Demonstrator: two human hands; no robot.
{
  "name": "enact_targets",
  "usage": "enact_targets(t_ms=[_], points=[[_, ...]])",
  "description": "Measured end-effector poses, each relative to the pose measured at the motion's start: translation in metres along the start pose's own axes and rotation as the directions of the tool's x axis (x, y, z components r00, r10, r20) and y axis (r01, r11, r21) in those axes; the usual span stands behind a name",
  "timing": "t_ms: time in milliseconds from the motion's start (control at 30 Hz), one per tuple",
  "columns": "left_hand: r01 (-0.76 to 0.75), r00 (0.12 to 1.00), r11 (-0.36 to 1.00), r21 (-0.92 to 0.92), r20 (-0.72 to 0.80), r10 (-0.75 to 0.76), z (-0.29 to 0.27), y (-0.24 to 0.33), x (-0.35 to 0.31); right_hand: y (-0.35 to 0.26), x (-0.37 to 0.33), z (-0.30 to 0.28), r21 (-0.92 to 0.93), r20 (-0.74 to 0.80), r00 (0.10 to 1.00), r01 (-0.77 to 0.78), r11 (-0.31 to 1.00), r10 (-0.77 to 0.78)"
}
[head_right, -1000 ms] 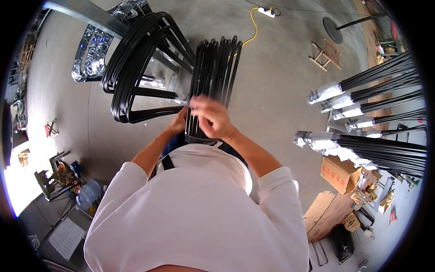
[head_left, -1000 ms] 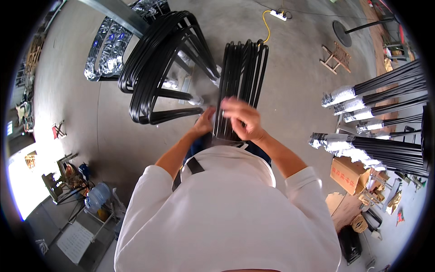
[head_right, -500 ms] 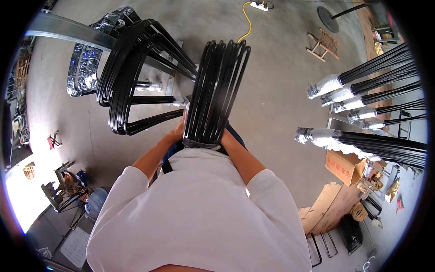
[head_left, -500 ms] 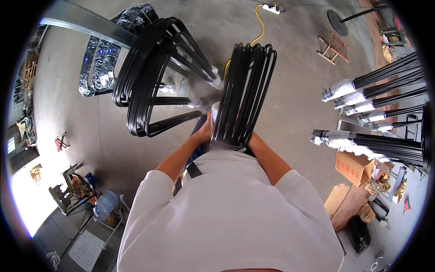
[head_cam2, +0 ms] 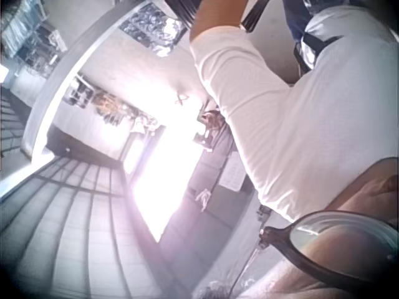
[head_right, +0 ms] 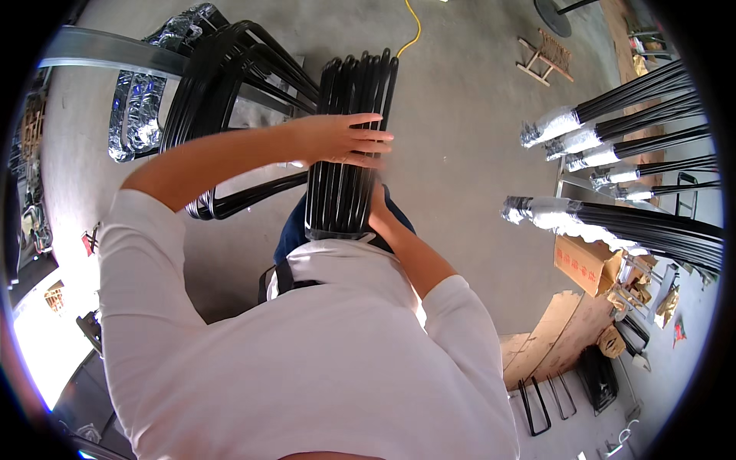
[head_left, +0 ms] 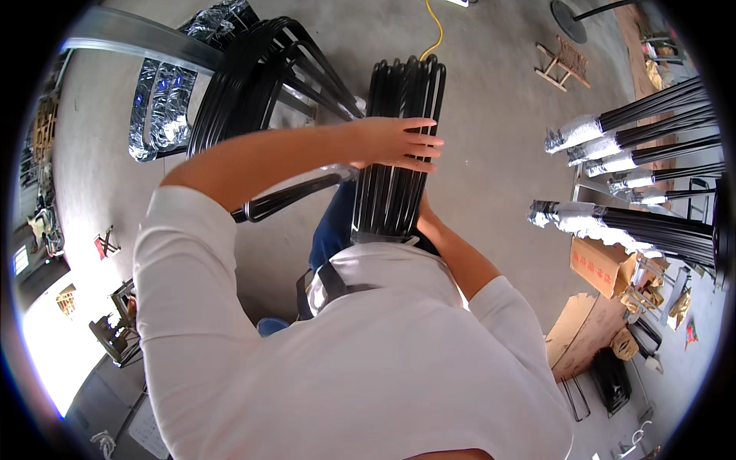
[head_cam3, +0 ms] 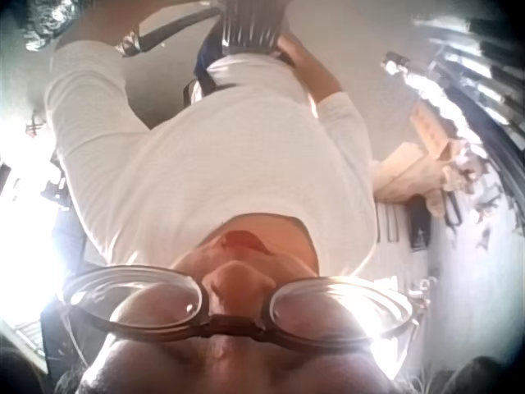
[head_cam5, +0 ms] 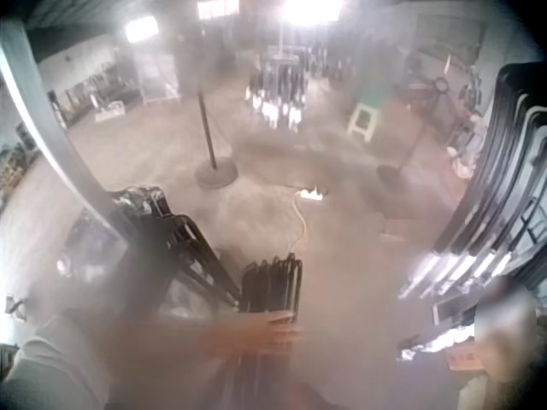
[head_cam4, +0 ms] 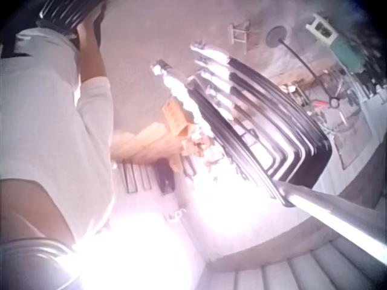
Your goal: The person wraps a roll of clear plastic film around a bundle of black cables. They rotate the bundle and pull the film to secure it, then tear the film off the roll. The person repeats this wrapping process on multiple bundles of cables in a warehouse setting.
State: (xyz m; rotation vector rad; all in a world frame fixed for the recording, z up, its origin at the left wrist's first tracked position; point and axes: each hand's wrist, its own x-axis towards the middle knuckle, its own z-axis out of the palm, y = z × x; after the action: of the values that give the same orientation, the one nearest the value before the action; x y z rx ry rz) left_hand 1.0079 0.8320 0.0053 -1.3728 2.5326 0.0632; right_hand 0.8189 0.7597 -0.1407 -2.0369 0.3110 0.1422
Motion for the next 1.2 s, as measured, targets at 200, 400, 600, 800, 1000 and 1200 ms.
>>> enact_targets(t_ms=[200, 400, 600, 800, 1000, 1200], points=[[-0.121, 0.992, 0.99, 0.071, -0.009, 0.122, -0.002, -0.007, 0.008, -0.021, 0.008, -0.039, -0.072, -0.009, 0.968, -0.251, 0.965, 0.251], [-0.108, 0.99, 0.994, 0.02, -0.085, 0.109, 0.002, -0.006, 0.002, -0.063, -0.063, -0.112, 0.709, 0.145, 0.854, -0.442, 0.549, 0.5], [-0.155, 0.98, 0.986, 0.055, -0.118, 0.161, 0.0, -0.007, 0.021, -0.15, -0.099, -0.107, 0.624, 0.093, 0.904, -0.379, 0.683, 0.417], [-0.103, 0.993, 0.992, 0.077, -0.055, 0.107, -0.002, -0.003, 0.01, -0.204, -0.071, -0.055, 0.183, 0.063, 0.904, -0.426, 0.886, 0.422], [0.652, 0.39, 0.457, -0.605, -0.25, -0.886, 0.038, 0.075, -0.019, -0.187, -0.052, -0.04, 0.195, 0.003, 0.904, -0.419, 0.887, 0.427], [-0.469, 0.249, -0.629, -0.62, 0.59, -0.768, 0.005, 0.195, -0.026, -0.181, -0.053, -0.037, 0.227, -0.011, 0.874, -0.471, 0.852, 0.486]])
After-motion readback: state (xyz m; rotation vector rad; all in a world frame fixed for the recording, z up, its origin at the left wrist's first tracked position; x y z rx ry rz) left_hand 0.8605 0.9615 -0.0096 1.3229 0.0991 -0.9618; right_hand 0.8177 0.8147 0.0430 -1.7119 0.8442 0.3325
